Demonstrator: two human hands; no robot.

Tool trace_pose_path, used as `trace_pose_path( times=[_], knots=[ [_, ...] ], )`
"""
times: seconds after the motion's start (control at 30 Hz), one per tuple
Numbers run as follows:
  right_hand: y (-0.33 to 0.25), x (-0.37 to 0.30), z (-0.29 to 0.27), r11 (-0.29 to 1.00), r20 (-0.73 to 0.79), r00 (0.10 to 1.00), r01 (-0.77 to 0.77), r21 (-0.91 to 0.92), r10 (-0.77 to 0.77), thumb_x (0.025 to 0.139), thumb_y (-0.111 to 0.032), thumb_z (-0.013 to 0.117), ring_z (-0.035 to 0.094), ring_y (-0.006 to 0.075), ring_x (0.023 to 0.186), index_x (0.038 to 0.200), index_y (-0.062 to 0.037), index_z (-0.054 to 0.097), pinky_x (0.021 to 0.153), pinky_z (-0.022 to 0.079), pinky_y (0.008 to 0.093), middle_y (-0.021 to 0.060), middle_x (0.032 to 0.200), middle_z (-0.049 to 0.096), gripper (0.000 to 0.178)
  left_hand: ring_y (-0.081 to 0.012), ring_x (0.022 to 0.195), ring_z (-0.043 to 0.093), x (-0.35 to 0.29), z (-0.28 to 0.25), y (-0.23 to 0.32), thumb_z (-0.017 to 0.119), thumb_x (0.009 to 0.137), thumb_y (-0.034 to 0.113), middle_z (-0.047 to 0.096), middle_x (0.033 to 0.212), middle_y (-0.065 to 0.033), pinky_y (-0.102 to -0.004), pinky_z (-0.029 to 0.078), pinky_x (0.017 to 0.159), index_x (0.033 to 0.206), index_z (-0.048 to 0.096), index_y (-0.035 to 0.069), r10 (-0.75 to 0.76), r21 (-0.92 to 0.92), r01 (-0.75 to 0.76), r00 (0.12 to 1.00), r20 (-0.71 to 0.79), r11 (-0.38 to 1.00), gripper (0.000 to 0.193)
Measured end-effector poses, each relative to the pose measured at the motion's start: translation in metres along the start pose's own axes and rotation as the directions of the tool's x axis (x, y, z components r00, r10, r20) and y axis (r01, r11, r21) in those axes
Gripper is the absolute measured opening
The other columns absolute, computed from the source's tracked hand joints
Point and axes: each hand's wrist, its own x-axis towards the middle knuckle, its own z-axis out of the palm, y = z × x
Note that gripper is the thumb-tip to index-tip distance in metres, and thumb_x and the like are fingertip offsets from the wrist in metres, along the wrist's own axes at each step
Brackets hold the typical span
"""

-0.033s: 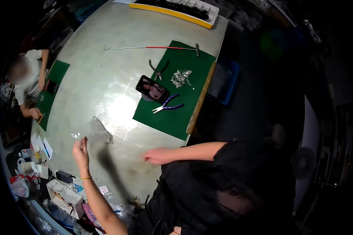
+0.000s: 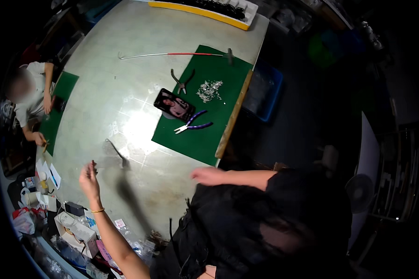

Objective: The person assembles sunglasses by attaching temple arms to the frame using pliers. They handle multiple sunglasses, place them in a tray, and use tools to secure the parts.

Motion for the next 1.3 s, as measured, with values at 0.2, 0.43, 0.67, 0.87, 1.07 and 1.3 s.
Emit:
trace_pose_path(
  times=[0.2, 0.43, 0.67, 0.87, 1.07, 1.3],
  knots=[
    [0.107, -0.134, -0.124, 0.671, -0.440, 0.602, -0.228, 0.705, 0.667, 0.092, -0.002, 0.049, 0.057, 0.0094, 0.064, 0.105, -0.0065, 0.058, 0.057, 0.047, 0.0234, 0.0022, 0.079, 0.061, 0.016, -0.0053, 0.052, 0.040, -0.003, 0.015, 0.114, 0.054, 0.100, 0.029, 0.051, 0.062, -0.0003, -0.0238, 0.033, 0.045, 0.102, 0.070, -0.001, -0.113, 0.159, 0.126, 0.990, -0.089, 0.979, 0.034],
    [0.137, -0.100, -0.247, 0.792, -0.398, 0.783, -0.189, 0.581, 0.479, 0.094, -0.005, 0.048, 0.059, 0.0094, 0.072, 0.109, -0.0045, 0.059, 0.062, 0.050, 0.0245, 0.0025, 0.086, 0.063, 0.019, -0.0027, 0.059, 0.052, -0.066, 0.078, 0.165, 0.049, 0.099, 0.034, 0.062, 0.126, -0.0042, -0.0199, 0.042, 0.040, 0.127, 0.059, 0.006, -0.648, -0.198, 0.624, 0.756, -0.093, 0.756, 0.041],
    [0.100, -0.049, -0.331, 0.999, -0.296, 0.955, 0.038, 0.035, -0.026, 0.092, -0.004, 0.052, 0.066, 0.0241, 0.081, 0.102, -0.0013, 0.061, 0.072, 0.052, 0.0315, 0.0118, 0.089, 0.065, 0.014, -0.0038, 0.065, 0.043, -0.140, 0.150, 0.213, 0.049, 0.097, 0.047, 0.055, 0.085, 0.0051, -0.0271, 0.051, 0.059, 0.129, 0.059, 0.012, -0.803, -0.401, 0.739, 0.596, 0.014, 0.541, 0.048],
    [0.044, 0.042, -0.316, 0.850, -0.018, 0.909, 0.381, -0.363, -0.416, 0.087, -0.007, 0.057, 0.057, 0.0335, 0.098, 0.104, -0.0049, 0.061, 0.084, 0.047, 0.0428, 0.0152, 0.102, 0.058, 0.018, -0.0184, 0.120, 0.054, -0.144, 0.151, 0.233, 0.050, 0.098, 0.033, 0.058, 0.130, -0.0103, -0.0336, 0.042, 0.097, 0.131, 0.054, 0.002, -0.735, -0.805, 0.566, 0.621, 0.273, 0.179, 0.045],
    [0.046, 0.127, -0.313, 0.741, 0.030, 0.918, 0.339, -0.580, -0.396, 0.086, 0.000, 0.049, 0.053, 0.0341, 0.114, 0.122, -0.0009, 0.052, 0.100, 0.044, 0.0412, 0.0185, 0.121, 0.055, 0.036, -0.0230, 0.110, 0.060, -0.151, 0.189, 0.224, 0.050, 0.091, 0.006, 0.062, 0.121, -0.0128, -0.0339, 0.048, 0.094, 0.127, 0.053, -0.004, -0.660, -0.287, 0.763, 0.645, 0.385, 0.579, 0.038],
    [0.047, 0.224, -0.331, 0.329, 0.182, 0.951, 0.261, -0.908, -0.251, 0.082, -0.011, 0.052, 0.068, 0.0292, 0.081, 0.092, -0.0096, 0.068, 0.069, 0.054, 0.0448, 0.0137, 0.084, 0.068, 0.018, -0.0359, 0.116, 0.056, -0.143, 0.254, 0.191, 0.052, 0.094, 0.027, 0.059, 0.124, -0.0213, -0.0420, 0.043, 0.099, 0.133, 0.050, 0.009, -0.498, 0.439, 0.413, 0.862, 0.095, 0.798, 0.043]
  ],
)
